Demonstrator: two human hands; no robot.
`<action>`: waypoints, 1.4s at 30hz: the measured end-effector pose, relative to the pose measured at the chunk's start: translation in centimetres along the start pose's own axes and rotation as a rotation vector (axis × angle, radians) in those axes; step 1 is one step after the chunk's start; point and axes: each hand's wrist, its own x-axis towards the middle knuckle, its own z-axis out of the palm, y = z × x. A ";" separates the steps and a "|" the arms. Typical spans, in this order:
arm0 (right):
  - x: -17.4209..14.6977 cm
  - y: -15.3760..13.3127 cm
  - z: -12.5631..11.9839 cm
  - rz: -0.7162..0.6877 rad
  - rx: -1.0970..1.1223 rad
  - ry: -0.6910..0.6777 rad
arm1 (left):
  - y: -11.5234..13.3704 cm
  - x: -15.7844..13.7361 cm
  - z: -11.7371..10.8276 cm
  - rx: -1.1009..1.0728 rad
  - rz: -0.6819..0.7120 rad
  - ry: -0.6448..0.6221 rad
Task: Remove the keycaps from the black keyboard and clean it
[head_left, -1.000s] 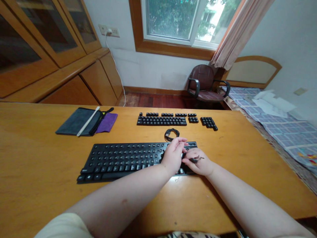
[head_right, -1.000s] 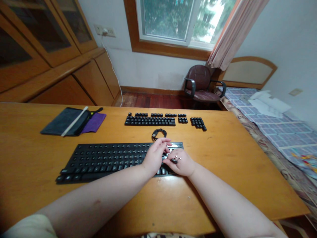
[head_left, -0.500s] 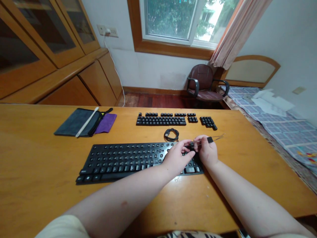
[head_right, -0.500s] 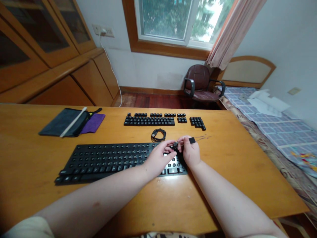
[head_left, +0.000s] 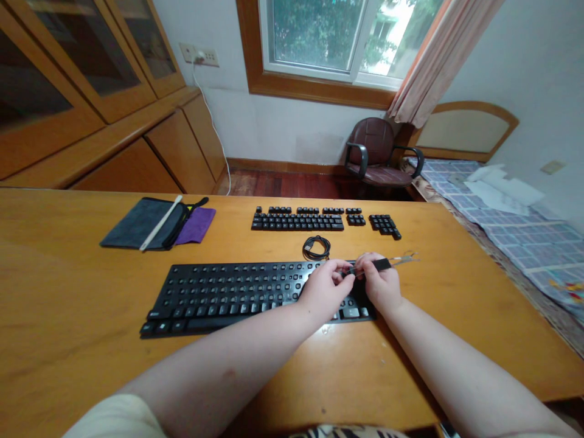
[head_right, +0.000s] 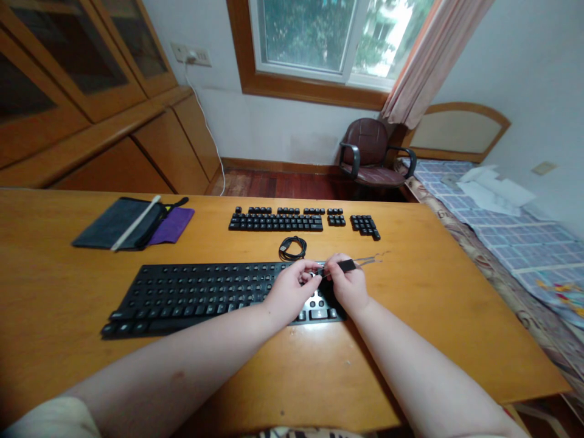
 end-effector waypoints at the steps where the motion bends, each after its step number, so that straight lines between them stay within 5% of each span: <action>1: 0.0 -0.1 -0.1 -0.046 -0.010 -0.015 | 0.0 0.0 0.0 0.014 -0.003 -0.003; 10: 0.3 -1.1 -0.4 -0.279 -0.138 -0.161 | 0.2 0.0 -0.1 -0.004 0.020 -0.011; 18: 0.2 -1.5 -0.3 -0.174 -0.250 -0.127 | 0.6 0.1 0.0 -0.202 0.016 0.002; 29: 0.1 -1.2 -0.3 -0.170 -0.107 -0.108 | 0.5 -0.1 -0.3 -0.080 0.125 0.047; 36: 0.2 -1.8 -0.6 -0.238 -0.136 -0.231 | 0.6 0.2 -0.2 -0.371 -0.011 0.022; 42: 0.3 -2.9 -0.6 -0.286 -0.200 -0.262 | 0.5 0.4 -0.3 -0.380 -0.028 0.100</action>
